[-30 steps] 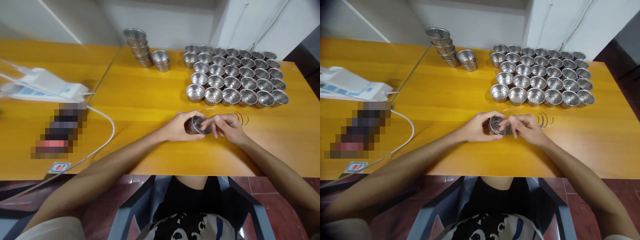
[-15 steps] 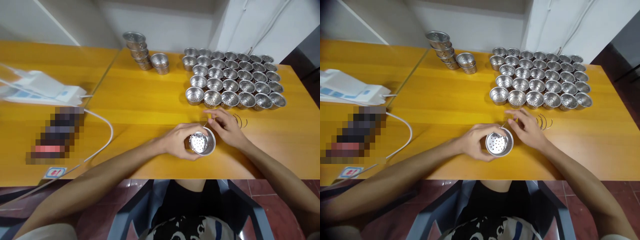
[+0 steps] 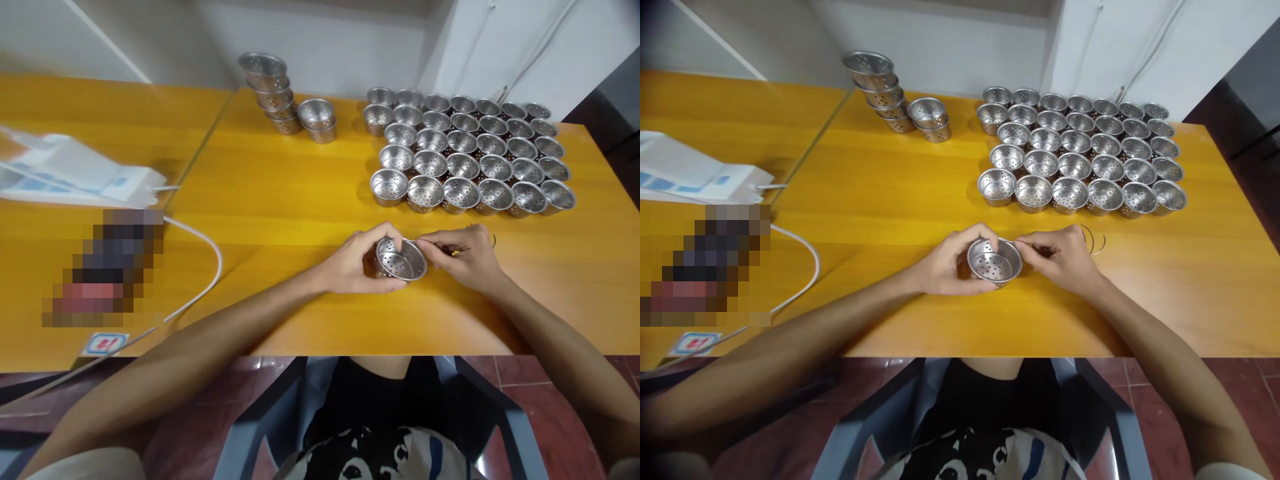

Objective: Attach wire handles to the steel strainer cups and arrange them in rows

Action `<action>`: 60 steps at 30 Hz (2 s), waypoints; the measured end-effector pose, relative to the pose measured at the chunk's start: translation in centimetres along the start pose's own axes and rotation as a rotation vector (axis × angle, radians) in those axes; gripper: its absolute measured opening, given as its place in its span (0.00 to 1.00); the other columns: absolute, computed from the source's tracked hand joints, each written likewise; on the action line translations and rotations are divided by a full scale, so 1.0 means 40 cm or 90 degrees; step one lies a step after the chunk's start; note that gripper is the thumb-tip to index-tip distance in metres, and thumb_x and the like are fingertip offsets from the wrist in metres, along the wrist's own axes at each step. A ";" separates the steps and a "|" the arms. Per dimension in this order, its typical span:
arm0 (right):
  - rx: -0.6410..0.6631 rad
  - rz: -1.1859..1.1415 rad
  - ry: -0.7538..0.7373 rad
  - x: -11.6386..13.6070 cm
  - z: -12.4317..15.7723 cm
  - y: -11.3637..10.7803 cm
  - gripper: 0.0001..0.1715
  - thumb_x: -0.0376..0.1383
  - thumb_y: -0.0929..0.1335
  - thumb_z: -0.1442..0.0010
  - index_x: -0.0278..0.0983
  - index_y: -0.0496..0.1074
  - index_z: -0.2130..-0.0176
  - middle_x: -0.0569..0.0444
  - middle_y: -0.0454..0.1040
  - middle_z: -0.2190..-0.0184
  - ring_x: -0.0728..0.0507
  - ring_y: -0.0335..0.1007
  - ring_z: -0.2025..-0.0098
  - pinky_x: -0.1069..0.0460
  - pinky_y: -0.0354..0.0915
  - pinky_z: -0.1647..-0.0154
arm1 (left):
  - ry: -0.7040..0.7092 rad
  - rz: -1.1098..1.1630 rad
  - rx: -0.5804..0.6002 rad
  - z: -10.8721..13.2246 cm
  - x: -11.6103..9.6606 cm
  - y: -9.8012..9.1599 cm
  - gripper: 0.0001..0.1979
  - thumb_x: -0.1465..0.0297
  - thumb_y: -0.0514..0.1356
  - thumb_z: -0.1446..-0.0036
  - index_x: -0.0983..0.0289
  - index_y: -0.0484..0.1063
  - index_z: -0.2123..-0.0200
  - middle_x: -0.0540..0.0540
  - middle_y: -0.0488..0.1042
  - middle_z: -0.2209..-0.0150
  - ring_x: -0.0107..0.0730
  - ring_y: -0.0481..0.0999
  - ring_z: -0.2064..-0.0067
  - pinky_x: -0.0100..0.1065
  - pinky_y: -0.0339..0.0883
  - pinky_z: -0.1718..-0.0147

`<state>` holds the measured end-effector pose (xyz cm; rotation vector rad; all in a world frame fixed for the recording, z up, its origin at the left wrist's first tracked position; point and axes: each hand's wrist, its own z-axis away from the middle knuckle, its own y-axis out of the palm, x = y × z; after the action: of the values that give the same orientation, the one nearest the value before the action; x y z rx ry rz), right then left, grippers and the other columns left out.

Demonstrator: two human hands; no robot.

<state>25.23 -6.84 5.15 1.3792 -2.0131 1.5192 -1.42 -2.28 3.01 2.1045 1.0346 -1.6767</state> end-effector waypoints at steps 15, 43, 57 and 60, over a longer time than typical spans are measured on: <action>-0.070 0.088 -0.086 0.006 0.004 0.012 0.17 0.42 0.73 0.22 0.40 0.92 0.60 0.60 0.72 0.82 0.52 0.59 0.82 0.53 0.58 0.77 | -0.058 0.051 -0.010 0.004 0.017 0.021 0.40 0.58 0.82 0.42 0.54 0.55 0.44 0.50 0.83 0.59 0.32 0.82 0.67 0.31 0.72 0.70; -0.030 -0.228 0.110 0.015 0.014 0.026 0.15 0.46 0.74 0.20 0.40 0.89 0.52 0.57 0.83 0.75 0.51 0.65 0.82 0.53 0.61 0.80 | -0.054 -0.084 -0.052 -0.010 -0.003 0.020 0.27 0.51 0.81 0.45 0.61 0.75 0.56 0.46 0.77 0.70 0.27 0.70 0.72 0.31 0.64 0.69; 0.033 -0.486 0.121 0.012 -0.004 0.069 0.24 0.54 0.78 0.24 0.40 0.77 0.61 0.57 0.80 0.75 0.48 0.80 0.80 0.57 0.68 0.84 | -0.091 0.036 -0.055 -0.008 0.007 -0.012 0.28 0.48 0.77 0.37 0.62 0.73 0.52 0.51 0.75 0.61 0.30 0.71 0.64 0.32 0.64 0.64; 0.025 -0.480 0.123 0.023 -0.006 0.066 0.22 0.52 0.79 0.25 0.39 0.79 0.62 0.58 0.80 0.78 0.48 0.80 0.80 0.56 0.74 0.79 | -0.098 0.024 -0.038 -0.007 0.011 -0.011 0.30 0.44 0.75 0.36 0.62 0.71 0.51 0.50 0.74 0.62 0.29 0.69 0.65 0.32 0.64 0.65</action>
<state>22.56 -7.10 4.27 1.6626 -1.1396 1.2649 -1.47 -1.62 2.79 1.9122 0.9798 -1.7368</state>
